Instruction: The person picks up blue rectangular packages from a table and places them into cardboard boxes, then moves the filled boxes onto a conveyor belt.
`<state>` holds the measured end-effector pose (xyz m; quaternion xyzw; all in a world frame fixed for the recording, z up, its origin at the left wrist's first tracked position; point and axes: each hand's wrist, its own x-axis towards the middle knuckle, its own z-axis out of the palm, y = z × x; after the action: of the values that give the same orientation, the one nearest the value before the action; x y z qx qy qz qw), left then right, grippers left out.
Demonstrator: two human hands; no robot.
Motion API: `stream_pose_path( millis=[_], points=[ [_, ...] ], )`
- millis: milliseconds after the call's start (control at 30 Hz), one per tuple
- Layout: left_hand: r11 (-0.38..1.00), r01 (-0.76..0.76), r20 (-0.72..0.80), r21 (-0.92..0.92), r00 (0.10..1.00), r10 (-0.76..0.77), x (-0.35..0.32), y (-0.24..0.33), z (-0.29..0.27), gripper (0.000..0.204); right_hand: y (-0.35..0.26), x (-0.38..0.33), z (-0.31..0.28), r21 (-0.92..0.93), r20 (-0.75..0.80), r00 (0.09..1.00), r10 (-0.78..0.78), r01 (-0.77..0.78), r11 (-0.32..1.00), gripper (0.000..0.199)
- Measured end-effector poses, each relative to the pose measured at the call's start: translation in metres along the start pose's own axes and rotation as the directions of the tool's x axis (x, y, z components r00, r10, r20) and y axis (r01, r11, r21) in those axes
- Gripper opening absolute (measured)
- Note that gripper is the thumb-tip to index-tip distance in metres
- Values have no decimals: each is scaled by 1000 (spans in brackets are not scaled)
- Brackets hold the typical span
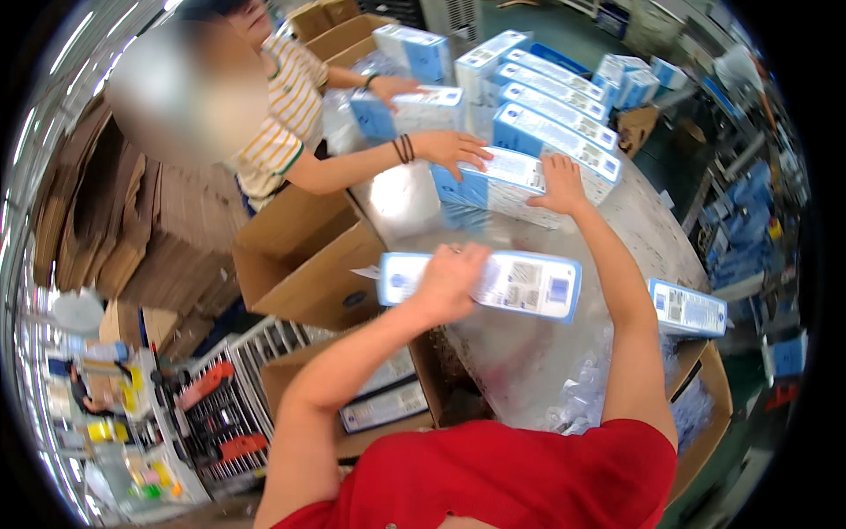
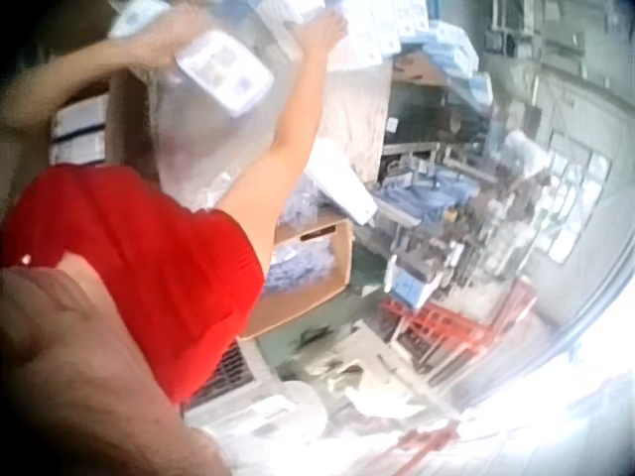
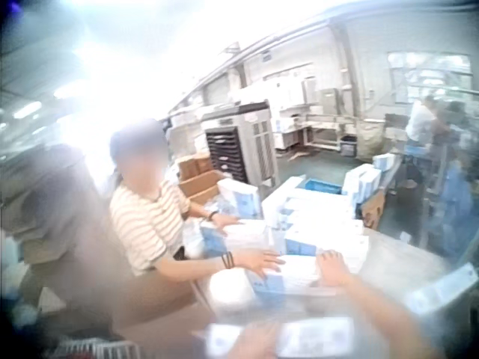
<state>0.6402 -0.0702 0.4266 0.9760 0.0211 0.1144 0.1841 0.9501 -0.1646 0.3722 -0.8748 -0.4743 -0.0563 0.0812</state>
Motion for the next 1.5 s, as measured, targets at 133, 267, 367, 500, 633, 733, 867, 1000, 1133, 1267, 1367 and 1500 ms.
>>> stream_pose_path(
  millis=[133, 267, 367, 500, 633, 733, 867, 1000, 1133, 1267, 1367, 1500],
  points=[
    [917, 217, -196, -335, 936, -293, -83, 6, -123, 62, -44, 17, 22, 104, 281, 960, -17, -13, 995, 111],
    [565, 504, 24, -653, 760, -649, -198, 8, -180, 86, -9, 52, 21, 501, -223, 974, 47, 73, 862, 92],
    [497, 596, 34, -631, 661, -749, -284, 13, -175, 88, 59, 64, 28, 28, -357, 903, 238, -244, 969, 78],
    [529, 671, 34, -520, 635, -772, -344, 14, -146, 75, 42, 46, -15, -259, 14, 925, 381, -365, 894, 85],
    [694, 695, 39, -189, 711, -702, -343, -9, -85, 67, 10, 45, -2, -175, 79, 935, 346, -328, 928, 87],
    [790, 611, 177, 47, 773, -609, -346, -30, -14, 62, 21, 45, 11, 13, 174, 942, 287, -294, 956, 85],
    [844, 520, 397, 129, 753, -525, -363, -31, 94, 65, -37, 1, -13, 161, 138, 968, 210, -232, 959, 75],
    [872, 489, 527, -1, 741, -415, -365, -34, 108, 77, -90, -64, -80, 358, -69, 990, 126, -93, 929, 71],
    [666, 697, 668, -266, 631, -394, -354, -102, 138, 87, -195, -121, -161, 764, -61, 992, -114, 120, 634, 73],
    [680, 718, 495, -148, 649, -578, -335, -120, 152, 88, -291, -182, -150, 885, 228, 914, -335, -51, 462, 74],
    [724, 661, 551, -199, 686, -475, -334, -101, 141, 87, -353, -227, -74, 854, 172, 823, -542, 149, 498, 64],
    [696, 671, 575, -256, 685, -448, -354, -80, 131, 85, -407, -229, 27, 242, 243, 656, -715, 673, 699, 63]
  ],
)
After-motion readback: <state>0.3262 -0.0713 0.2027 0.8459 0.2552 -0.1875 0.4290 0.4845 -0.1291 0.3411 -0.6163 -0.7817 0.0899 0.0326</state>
